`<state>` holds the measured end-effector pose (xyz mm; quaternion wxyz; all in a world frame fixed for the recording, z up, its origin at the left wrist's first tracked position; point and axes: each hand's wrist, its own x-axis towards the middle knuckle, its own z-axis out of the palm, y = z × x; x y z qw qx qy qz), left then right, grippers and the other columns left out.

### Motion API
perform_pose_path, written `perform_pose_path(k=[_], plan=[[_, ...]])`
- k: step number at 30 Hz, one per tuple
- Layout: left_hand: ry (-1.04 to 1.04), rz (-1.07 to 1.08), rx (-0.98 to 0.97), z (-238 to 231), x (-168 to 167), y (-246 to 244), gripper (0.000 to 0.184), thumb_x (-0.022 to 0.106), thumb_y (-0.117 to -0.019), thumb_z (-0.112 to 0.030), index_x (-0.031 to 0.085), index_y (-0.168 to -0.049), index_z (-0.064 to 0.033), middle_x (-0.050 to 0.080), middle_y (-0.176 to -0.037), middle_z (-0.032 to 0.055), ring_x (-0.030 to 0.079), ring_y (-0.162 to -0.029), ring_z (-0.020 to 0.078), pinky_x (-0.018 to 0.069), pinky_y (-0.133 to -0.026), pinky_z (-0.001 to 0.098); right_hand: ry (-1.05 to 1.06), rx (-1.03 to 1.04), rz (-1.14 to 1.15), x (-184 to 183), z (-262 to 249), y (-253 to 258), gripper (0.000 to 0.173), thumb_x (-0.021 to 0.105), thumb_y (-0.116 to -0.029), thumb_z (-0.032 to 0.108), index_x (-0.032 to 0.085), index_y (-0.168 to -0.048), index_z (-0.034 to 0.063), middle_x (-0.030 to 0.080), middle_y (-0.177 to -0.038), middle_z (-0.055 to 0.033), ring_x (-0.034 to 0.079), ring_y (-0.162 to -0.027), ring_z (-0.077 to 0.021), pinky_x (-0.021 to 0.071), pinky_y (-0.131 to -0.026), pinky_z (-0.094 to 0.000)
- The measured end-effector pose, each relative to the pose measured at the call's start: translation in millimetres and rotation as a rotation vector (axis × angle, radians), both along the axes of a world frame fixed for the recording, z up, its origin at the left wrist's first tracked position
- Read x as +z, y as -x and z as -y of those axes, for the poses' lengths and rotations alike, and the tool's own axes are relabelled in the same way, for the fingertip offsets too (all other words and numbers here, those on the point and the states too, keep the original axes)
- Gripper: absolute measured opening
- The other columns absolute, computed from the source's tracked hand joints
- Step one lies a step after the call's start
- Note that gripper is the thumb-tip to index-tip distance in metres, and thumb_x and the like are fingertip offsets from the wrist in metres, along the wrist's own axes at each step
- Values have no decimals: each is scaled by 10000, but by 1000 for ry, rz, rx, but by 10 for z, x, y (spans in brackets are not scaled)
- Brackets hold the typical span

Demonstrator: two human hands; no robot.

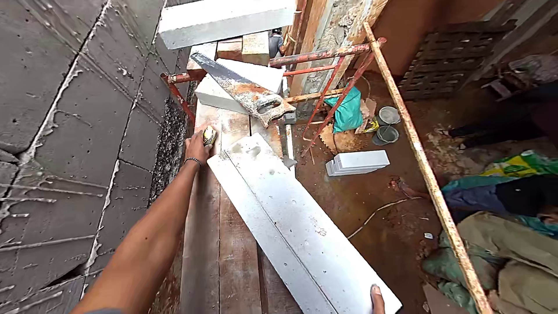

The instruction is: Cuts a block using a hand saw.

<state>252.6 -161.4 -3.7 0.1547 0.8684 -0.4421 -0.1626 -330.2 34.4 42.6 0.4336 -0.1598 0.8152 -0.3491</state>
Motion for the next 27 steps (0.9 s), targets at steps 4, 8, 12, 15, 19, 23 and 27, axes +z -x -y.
perform_pose_path(k=[4,8,12,15,19,23,27], plan=[[94,-115,-86,340,65,115,486,570,-1047,-318,560,-1434,-24,449,-1559,213,394,-1461,397,291,-1207,584,50,-49,87,38,17,2,560,559,-1051,420,446,-1465,60,699,-1096,-66,710,-914,-73,617,-816,-295],[-78,-390,-151,287,447,635,548,406,-1097,-473,650,-1254,-8,653,-1204,281,627,-1150,410,437,-1009,647,100,-89,134,-1,-60,18,546,544,-1059,397,433,-1493,87,707,-1131,-69,718,-946,-80,620,-823,-290],[-266,-245,-140,160,427,711,589,526,-1018,-581,711,-1161,-40,684,-1097,308,641,-1077,512,439,-927,750,31,-12,5,-15,22,109,552,564,-1031,490,548,-1384,67,728,-1030,-94,732,-874,-142,631,-779,-363],[-230,-252,27,-368,424,713,628,547,-990,-622,718,-1145,-38,686,-1090,306,642,-1068,508,447,-917,738,-25,143,-82,23,370,361,578,572,-1014,529,589,-1345,56,716,-1026,-122,715,-881,-190,607,-793,-428],[-275,-294,271,-1579,607,904,598,532,-1027,-552,699,-1236,-18,671,-1209,295,615,-1190,469,409,-1026,698,-41,493,-101,144,1166,555,569,583,-1018,499,556,-1398,77,699,-1123,-120,706,-931,-173,599,-834,-408],[-379,-316,521,-2614,803,1220,693,474,-1042,-577,698,-1161,68,642,-1195,363,591,-1193,515,400,-1016,708,-54,857,-85,188,2182,232,589,615,-998,509,583,-1377,60,681,-1171,-207,673,-1026,-296,531,-930,-518],[-495,-177,605,-2844,944,1287,892,461,-1002,-668,494,-1403,128,526,-1376,405,529,-1301,534,417,-1062,666,-36,1237,-157,64,3152,-518,689,594,-973,609,608,-1368,45,662,-1262,-243,637,-1184,-371,460,-1049,-603]])
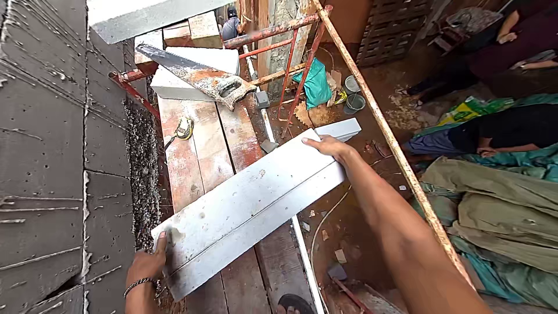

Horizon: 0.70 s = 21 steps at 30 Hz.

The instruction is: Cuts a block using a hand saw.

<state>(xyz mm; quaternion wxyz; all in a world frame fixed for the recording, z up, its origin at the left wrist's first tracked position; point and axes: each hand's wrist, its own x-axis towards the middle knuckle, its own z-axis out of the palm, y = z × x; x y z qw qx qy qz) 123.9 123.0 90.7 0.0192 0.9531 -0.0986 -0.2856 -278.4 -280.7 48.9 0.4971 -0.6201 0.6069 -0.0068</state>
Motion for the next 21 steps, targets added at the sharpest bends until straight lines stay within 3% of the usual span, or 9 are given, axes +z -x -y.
perform_pose_path(k=[2,3,5,7,9,12,15,18,21], plan=[[168,115,-130,131,83,20,951,649,-958,-555,287,-1561,85,331,-1559,383,373,-1439,530,335,-1158,648,14,129,-43,27,305,-409,713,548,-984,631,612,-1346,20,656,-1255,-257,629,-1185,-378,445,-1050,-602],[265,126,-227,199,44,2,925,691,-949,-498,290,-1573,54,328,-1579,354,348,-1466,505,301,-1188,635,22,178,-54,18,403,-564,712,535,-989,631,620,-1321,7,659,-1234,-261,634,-1166,-379,447,-1042,-597],[316,57,-385,355,-121,-17,776,656,-982,-475,391,-1558,-26,458,-1528,285,439,-1424,457,318,-1171,644,46,250,-64,-13,528,-754,713,529,-992,632,635,-1295,-4,669,-1207,-263,645,-1143,-384,453,-1034,-598],[202,65,-461,440,-299,29,662,576,-987,-587,558,-1469,-135,611,-1419,180,550,-1328,407,353,-1097,669,96,284,-82,-16,568,-771,714,521,-991,642,637,-1302,9,669,-1218,-257,638,-1163,-388,444,-1038,-610],[169,110,-456,395,-376,64,624,549,-980,-630,632,-1400,-175,654,-1369,142,577,-1296,386,356,-1084,661,280,223,-136,-10,402,-688,721,540,-984,642,622,-1358,31,648,-1283,-265,605,-1232,-419,424,-1056,-650],[146,105,-455,406,-365,70,625,529,-980,-648,660,-1351,-162,660,-1353,145,573,-1297,381,351,-1080,664,683,-254,-147,194,-435,-549,788,572,-980,604,426,-1553,82,505,-1493,-243,479,-1384,-414,377,-1118,-619],[102,86,-447,438,-310,79,647,511,-980,-664,675,-1308,-131,658,-1350,147,566,-1305,377,346,-1085,660,528,-640,51,74,-1767,-670,932,629,-950,573,240,-1618,52,345,-1615,-232,384,-1467,-373,346,-1186,-543],[61,48,-430,434,-244,133,683,487,-985,-671,652,-1329,-104,634,-1379,170,539,-1336,393,344,-1086,675,217,-606,194,-40,-2820,-1080,1027,669,-941,526,126,-1633,-3,256,-1652,-269,293,-1528,-382,272,-1242,-525],[-8,-9,-390,290,-161,273,719,461,-981,-696,637,-1347,-103,631,-1370,198,557,-1323,402,392,-1063,674,235,-575,193,-161,-3172,-1487,1093,654,-924,566,70,-1631,-29,215,-1665,-279,274,-1538,-386,226,-1265,-505]])
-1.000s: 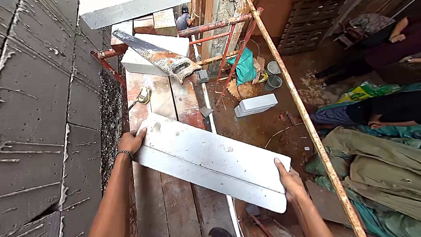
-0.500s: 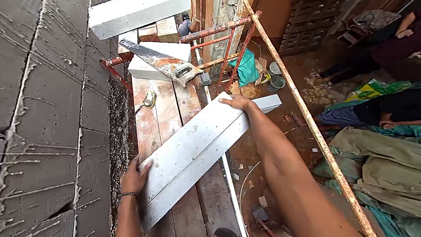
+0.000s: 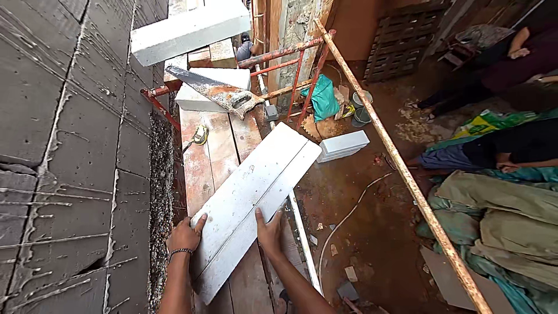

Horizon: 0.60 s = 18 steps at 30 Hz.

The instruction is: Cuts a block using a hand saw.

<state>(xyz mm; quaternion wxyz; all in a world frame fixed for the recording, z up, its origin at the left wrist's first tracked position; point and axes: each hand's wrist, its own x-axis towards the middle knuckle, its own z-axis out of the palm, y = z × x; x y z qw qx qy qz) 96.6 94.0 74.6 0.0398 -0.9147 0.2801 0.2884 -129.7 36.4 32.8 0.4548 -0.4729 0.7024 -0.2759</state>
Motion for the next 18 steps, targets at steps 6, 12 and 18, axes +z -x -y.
perform_pose_path(k=[6,12,18], plan=[[-246,-304,-181,-260,121,208,771,455,-982,-701,652,-1316,-35,639,-1325,259,576,-1298,413,420,-1088,607,21,67,-51,20,435,73,842,560,-1044,408,120,-1635,2,285,-1644,-267,319,-1522,-381,255,-1254,-481],[630,-665,33,-224,-360,338,698,619,-1027,-290,299,-1608,-72,429,-1577,204,474,-1421,300,397,-1170,470,-51,266,-65,38,144,410,903,619,-972,545,262,-1617,23,296,-1647,-242,279,-1533,-391,236,-1257,-522],[724,-961,156,-125,-480,374,755,625,-1007,-112,209,-1637,-107,444,-1576,159,597,-1291,180,513,-1055,339,-12,304,-15,-37,-784,542,959,630,-942,500,236,-1584,-93,237,-1642,-318,226,-1544,-433,192,-1275,-498]])
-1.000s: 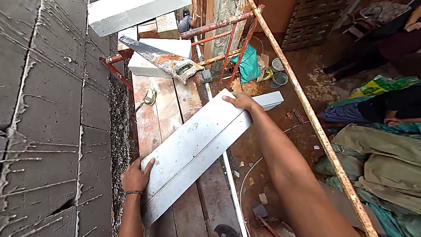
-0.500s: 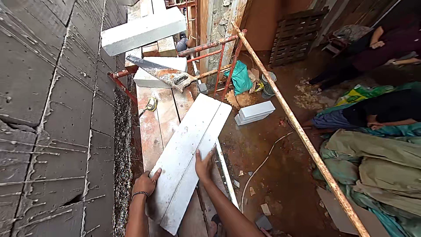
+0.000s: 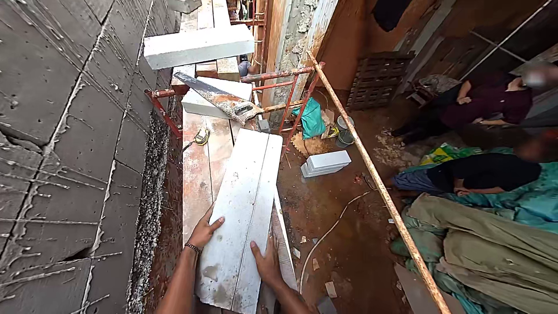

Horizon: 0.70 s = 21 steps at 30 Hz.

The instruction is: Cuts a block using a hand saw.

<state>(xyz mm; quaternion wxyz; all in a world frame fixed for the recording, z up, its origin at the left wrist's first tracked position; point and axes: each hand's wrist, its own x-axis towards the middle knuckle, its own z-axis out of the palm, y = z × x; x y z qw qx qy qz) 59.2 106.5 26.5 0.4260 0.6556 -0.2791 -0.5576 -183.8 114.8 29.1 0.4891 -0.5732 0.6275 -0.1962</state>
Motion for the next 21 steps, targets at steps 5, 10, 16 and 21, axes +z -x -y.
perform_pose_path(k=[5,10,16,21], plan=[[10,-15,14,62,-2,36,749,617,-1008,-95,206,-1634,-87,448,-1570,160,615,-1261,153,525,-1039,311,3,-111,165,-64,81,-73,859,571,-1011,362,136,-1612,-71,196,-1668,-285,225,-1564,-338,190,-1280,-426],[60,-38,41,233,-71,307,778,623,-1012,-129,164,-1635,-56,417,-1586,189,574,-1323,173,498,-1085,326,-75,-88,153,38,468,216,808,575,-1022,355,187,-1618,-28,284,-1650,-249,316,-1531,-287,256,-1260,-423],[70,-36,80,329,-36,482,770,607,-1025,-132,144,-1633,-32,354,-1622,201,524,-1379,191,461,-1123,328,-66,-67,213,-3,692,399,768,595,-1015,317,242,-1607,-23,333,-1637,-217,371,-1500,-229,307,-1234,-373],[66,-30,84,300,-85,461,765,598,-1037,-148,135,-1634,-33,345,-1624,209,513,-1389,202,459,-1122,335,-138,-89,162,0,627,370,817,611,-1014,417,233,-1624,27,352,-1631,-204,391,-1489,-241,326,-1226,-413]])
